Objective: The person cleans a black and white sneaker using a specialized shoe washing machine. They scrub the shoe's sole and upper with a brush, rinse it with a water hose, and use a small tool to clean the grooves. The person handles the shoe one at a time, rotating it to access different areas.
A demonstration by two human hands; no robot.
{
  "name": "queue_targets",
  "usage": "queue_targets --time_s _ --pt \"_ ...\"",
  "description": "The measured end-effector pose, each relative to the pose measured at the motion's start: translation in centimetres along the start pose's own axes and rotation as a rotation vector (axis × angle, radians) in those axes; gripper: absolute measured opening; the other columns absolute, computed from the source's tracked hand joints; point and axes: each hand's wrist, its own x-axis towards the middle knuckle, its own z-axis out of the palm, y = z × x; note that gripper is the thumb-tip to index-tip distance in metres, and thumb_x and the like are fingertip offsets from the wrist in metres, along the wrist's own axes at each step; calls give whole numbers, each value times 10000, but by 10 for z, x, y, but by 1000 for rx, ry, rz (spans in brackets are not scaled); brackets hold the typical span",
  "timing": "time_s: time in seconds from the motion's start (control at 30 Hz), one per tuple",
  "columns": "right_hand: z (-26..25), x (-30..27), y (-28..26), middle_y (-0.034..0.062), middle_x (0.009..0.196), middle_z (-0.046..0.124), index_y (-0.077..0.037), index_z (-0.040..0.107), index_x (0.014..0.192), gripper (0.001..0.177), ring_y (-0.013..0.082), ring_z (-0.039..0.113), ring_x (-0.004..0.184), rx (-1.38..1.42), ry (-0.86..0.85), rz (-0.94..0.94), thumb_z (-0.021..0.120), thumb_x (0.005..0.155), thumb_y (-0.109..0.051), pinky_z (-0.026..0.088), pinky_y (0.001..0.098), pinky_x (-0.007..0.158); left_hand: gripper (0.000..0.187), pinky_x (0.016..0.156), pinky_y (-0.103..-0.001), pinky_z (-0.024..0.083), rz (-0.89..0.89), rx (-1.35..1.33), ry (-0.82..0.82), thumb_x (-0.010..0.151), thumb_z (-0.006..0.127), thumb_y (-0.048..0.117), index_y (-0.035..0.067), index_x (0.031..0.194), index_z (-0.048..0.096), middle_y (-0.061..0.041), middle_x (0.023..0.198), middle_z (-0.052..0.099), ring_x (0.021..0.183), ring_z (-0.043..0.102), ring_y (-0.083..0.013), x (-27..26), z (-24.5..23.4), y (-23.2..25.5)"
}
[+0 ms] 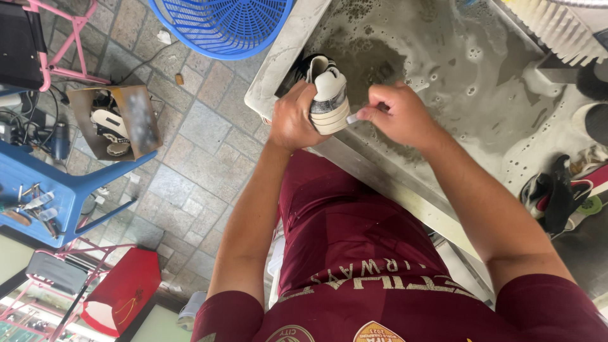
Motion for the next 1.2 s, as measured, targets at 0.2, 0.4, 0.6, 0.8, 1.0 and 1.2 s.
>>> queue_targets --time_s 0.2,0.4,0.6,0.8,1.0,1.2 --pt "11 1 -18 27 696 614 -99 574 772 347 207 569 659 -127 43 -183 842 875 -294 383 374 760 518 693 -427 545 -13 68 -17 647 920 263 104 1050 638 -96 904 638 829 676 -320 1 3 0" --pt "-1 -5 -11 21 671 590 -95 558 743 384 205 531 638 -192 69 -77 851 887 -297 366 375 776 479 674 -424 546 4 97 -24 662 917 263 115 1006 618 -81 892 628 812 677 -308 0 7 -3" --pt "13 -6 -29 -17 691 612 -132 582 748 313 187 553 668 -205 126 -190 836 875 -262 358 369 750 459 681 -430 549 -7 126 -36 652 892 256 117 994 619 -86 886 628 811 677 -315 1 11 -4" --pt "0 -1 -26 6 650 565 -124 561 709 349 212 545 661 -278 125 -179 854 851 -250 352 387 733 477 684 -429 554 -11 147 -85 651 895 282 104 972 592 -80 888 638 814 680 -305 2 11 -6" --pt "26 -5 -69 7 739 611 -138 609 791 243 214 596 776 -446 158 -340 814 842 -259 364 400 764 567 695 -444 545 -26 209 -161 646 946 393 84 940 573 -106 872 622 814 667 -332 -1 19 -12" --pt "19 -13 -46 7 718 606 -121 577 742 323 232 562 737 -321 172 -224 835 855 -278 366 409 771 503 696 -448 545 -4 198 -151 651 912 300 76 949 574 -114 875 626 807 661 -332 -3 18 -15"
